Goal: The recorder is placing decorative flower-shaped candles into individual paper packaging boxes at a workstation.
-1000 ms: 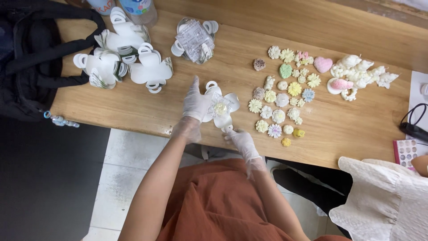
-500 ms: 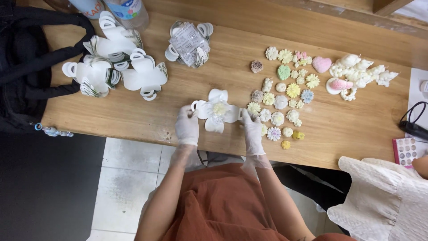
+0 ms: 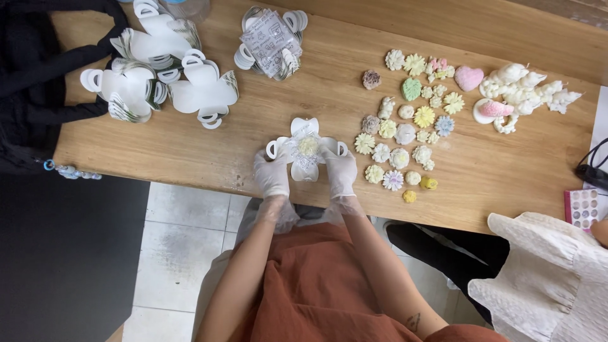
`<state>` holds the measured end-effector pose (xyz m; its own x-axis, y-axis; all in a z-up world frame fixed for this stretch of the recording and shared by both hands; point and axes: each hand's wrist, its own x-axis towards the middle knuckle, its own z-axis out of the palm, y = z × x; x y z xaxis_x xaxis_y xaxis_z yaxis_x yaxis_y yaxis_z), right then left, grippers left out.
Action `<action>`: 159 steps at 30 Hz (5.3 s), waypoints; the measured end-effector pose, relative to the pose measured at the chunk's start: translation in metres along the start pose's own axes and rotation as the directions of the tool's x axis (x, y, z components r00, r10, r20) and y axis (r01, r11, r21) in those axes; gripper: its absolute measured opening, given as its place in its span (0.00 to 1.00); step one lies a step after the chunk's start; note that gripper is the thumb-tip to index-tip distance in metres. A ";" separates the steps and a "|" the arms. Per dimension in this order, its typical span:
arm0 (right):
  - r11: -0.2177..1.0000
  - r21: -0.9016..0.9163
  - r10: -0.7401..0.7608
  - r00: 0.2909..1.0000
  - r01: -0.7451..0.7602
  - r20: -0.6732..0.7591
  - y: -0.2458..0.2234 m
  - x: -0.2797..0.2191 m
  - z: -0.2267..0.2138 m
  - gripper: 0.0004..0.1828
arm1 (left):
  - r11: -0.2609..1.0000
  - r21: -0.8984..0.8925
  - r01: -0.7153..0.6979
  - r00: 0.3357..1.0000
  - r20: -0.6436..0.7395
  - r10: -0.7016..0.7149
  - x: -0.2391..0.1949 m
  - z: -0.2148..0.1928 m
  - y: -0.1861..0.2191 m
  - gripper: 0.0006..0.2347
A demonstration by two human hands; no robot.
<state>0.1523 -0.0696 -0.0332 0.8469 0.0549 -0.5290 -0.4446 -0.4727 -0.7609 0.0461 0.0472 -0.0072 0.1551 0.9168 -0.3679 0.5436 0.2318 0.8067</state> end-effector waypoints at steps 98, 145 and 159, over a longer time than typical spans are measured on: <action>0.547 -0.361 -0.513 0.644 0.755 0.568 -0.033 -0.051 -0.026 0.20 | 0.549 0.434 -0.714 0.693 0.551 0.466 -0.017 -0.048 -0.008 0.23; 0.146 -0.429 -0.428 0.448 0.891 0.785 -0.089 -0.042 -0.049 0.41 | 0.454 0.291 -0.842 0.539 0.438 0.719 -0.019 -0.036 0.048 0.06; 0.326 -0.560 -0.507 0.640 0.762 0.577 -0.063 -0.038 -0.039 0.22 | 0.999 0.033 0.001 0.927 0.376 -0.013 -0.001 -0.069 -0.107 0.14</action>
<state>0.1597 -0.0765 0.0496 0.5995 0.7822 -0.1698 0.6639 -0.6044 -0.4403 -0.0687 0.0435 -0.0610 0.4465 0.7242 -0.5256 0.5705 0.2222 0.7907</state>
